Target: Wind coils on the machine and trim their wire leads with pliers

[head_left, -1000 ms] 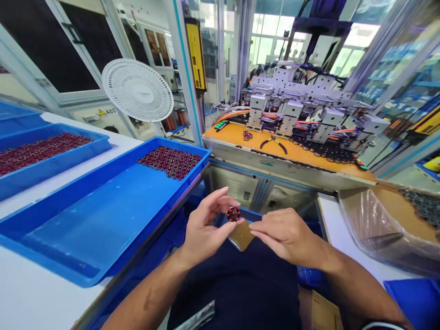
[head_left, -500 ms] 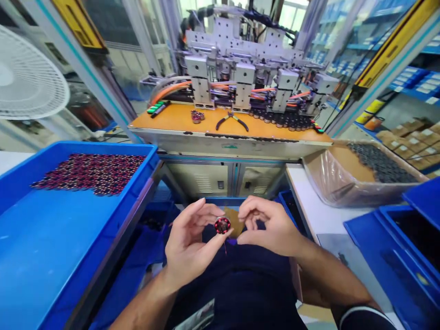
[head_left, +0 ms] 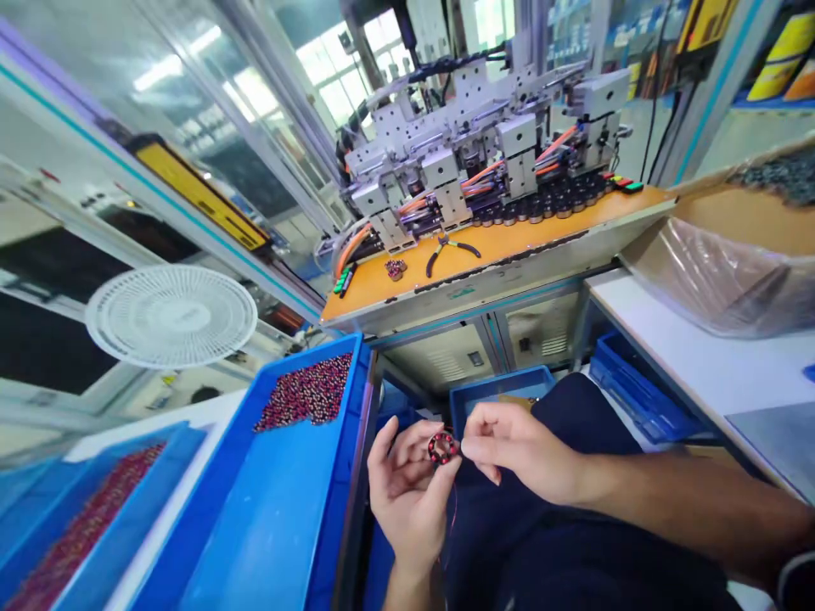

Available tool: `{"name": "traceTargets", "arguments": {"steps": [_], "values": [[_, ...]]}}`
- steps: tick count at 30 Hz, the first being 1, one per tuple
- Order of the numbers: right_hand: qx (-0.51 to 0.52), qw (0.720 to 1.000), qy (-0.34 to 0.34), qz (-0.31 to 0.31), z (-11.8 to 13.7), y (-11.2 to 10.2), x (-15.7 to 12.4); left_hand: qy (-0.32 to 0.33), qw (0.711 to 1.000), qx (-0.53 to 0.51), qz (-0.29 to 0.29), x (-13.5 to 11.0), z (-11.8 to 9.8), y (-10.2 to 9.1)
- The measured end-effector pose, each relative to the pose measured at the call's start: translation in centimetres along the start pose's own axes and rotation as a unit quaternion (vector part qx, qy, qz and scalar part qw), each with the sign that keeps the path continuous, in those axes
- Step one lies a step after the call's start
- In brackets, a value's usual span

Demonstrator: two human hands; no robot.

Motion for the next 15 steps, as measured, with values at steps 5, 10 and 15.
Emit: {"name": "traceTargets", "arguments": {"steps": [5,10,15], "values": [[-0.045,0.999,0.004,-0.021,1.8,-1.5,-0.5,-0.026,0.998,0.011,0.049,0.1,0.3,0.8],[-0.092,0.995,0.012,-0.034,2.9,-2.1,-1.1,-0.057,0.995,-0.03,0.08,-0.3,1.2,1.6],[-0.099,0.994,0.002,-0.051,1.8,-2.0,-2.5,-0.154,0.97,-0.176,0.067,-0.5,2.7,1.6]]}}
Point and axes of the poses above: each hand's wrist, its own x-axis towards the middle knuckle, its own y-axis out of the palm, z = x × y, the point moved 4 cm from there along x, towards the middle knuckle, and after that the axes turned 15 degrees about -x, right-handed, at the moved point
